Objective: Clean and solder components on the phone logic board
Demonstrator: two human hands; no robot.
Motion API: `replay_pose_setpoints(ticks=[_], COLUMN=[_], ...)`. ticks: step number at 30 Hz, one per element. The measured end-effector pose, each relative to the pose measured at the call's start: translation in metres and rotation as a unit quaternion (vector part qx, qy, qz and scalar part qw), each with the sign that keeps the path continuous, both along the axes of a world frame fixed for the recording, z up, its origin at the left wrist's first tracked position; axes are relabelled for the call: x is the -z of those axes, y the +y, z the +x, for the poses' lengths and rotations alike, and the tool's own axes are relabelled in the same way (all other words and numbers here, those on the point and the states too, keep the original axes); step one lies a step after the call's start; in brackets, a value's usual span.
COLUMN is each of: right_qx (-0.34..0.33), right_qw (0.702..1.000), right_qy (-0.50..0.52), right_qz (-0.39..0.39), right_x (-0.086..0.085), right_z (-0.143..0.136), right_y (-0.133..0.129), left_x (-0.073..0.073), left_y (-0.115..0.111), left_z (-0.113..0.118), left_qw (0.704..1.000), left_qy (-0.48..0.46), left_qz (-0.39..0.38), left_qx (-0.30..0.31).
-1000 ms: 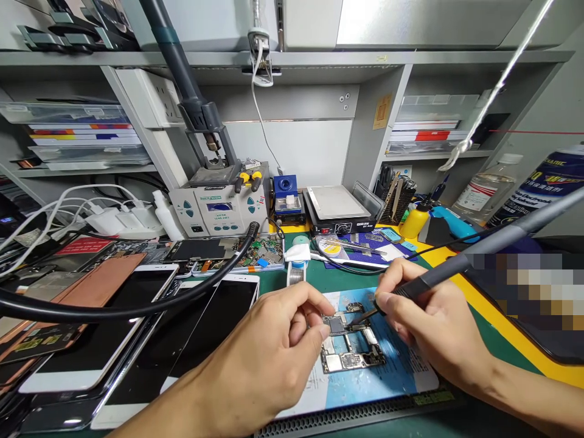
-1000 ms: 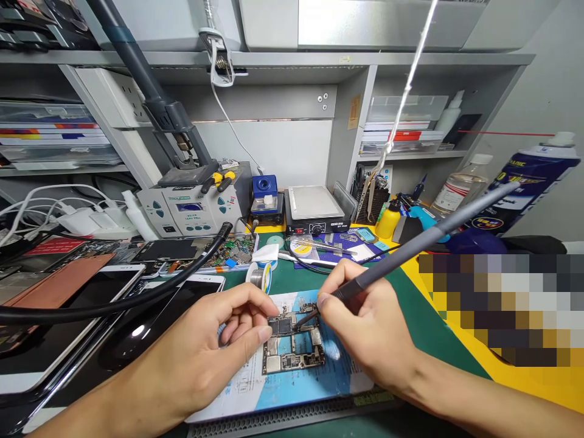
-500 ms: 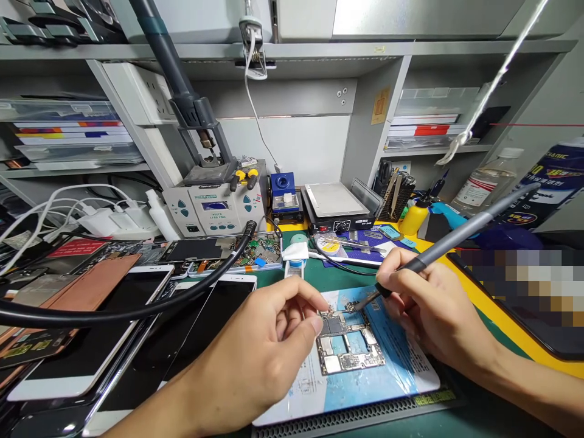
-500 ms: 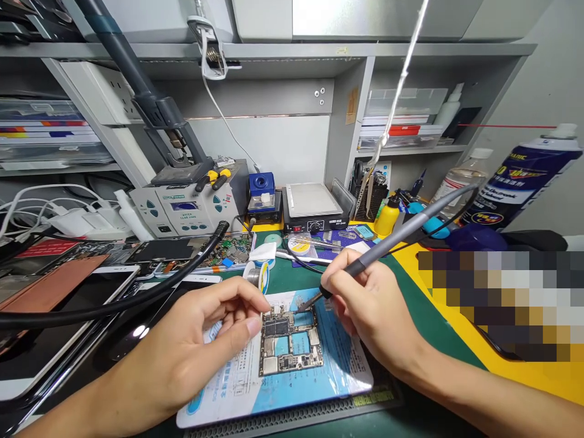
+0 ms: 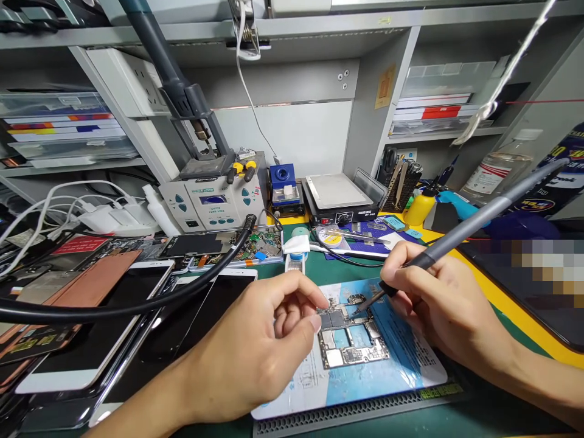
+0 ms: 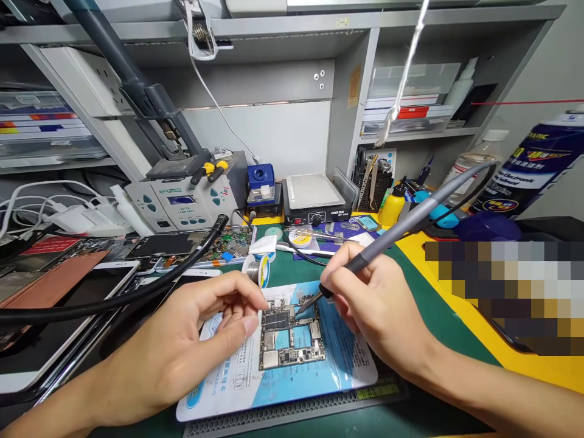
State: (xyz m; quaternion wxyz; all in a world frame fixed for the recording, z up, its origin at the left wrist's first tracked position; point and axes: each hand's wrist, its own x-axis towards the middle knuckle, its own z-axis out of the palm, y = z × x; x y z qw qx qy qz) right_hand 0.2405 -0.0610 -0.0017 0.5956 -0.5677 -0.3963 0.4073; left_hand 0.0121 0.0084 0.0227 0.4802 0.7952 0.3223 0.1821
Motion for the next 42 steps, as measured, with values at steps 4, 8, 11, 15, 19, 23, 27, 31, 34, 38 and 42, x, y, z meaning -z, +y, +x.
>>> replay_pose_setpoints(ticks=[4, 8, 11, 15, 19, 23, 27, 31, 34, 38, 42], right_qx=[-0.005, -0.010, -0.006, -0.015, -0.019, -0.019, -0.023, -0.021, -0.017, -0.024, -0.030], right_qw=[0.999, 0.996, 0.992, 0.989, 0.987, 0.986, 0.985, 0.984, 0.984, 0.983, 0.984], right_qy=[-0.034, -0.087, -0.118, -0.138, -0.149, -0.157, -0.161, -0.166, -0.170, -0.169, -0.163], right_qz=[0.016, 0.036, 0.043, 0.048, 0.055, 0.056, 0.055, 0.058, 0.057, 0.064, 0.064], right_x=[-0.001, -0.002, -0.005, -0.009, -0.009, -0.010, -0.010, -0.009, -0.009, -0.010, -0.010], right_z=[-0.002, -0.004, -0.005, -0.008, -0.010, -0.011, -0.011, -0.012, -0.011, -0.011, -0.012], right_y=[-0.003, -0.003, -0.003, -0.003, -0.004, -0.003, -0.002, -0.002, 0.000, 0.000, -0.003], left_x=[0.001, 0.003, 0.002, 0.002, 0.004, 0.006, 0.005, 0.003, 0.003, 0.005, 0.006], left_y=[0.000, 0.001, 0.001, 0.001, 0.001, 0.000, -0.002, -0.001, 0.000, -0.001, -0.001], left_z=[-0.001, -0.001, -0.001, -0.001, -0.001, -0.001, 0.001, 0.002, 0.002, 0.000, 0.000], left_qw=[0.999, 0.999, 0.998, 0.998, 0.998, 0.997, 0.998, 0.998, 0.998, 0.998, 0.997], left_qy=[0.021, 0.023, 0.028, 0.037, 0.037, 0.041, 0.043, 0.036, 0.034, 0.036, 0.038], left_qz=[0.023, 0.039, 0.048, 0.054, 0.055, 0.054, 0.048, 0.048, 0.049, 0.054, 0.058], left_qx=[0.025, 0.020, 0.027, 0.025, 0.026, 0.020, 0.015, 0.020, 0.022, 0.019, 0.023])
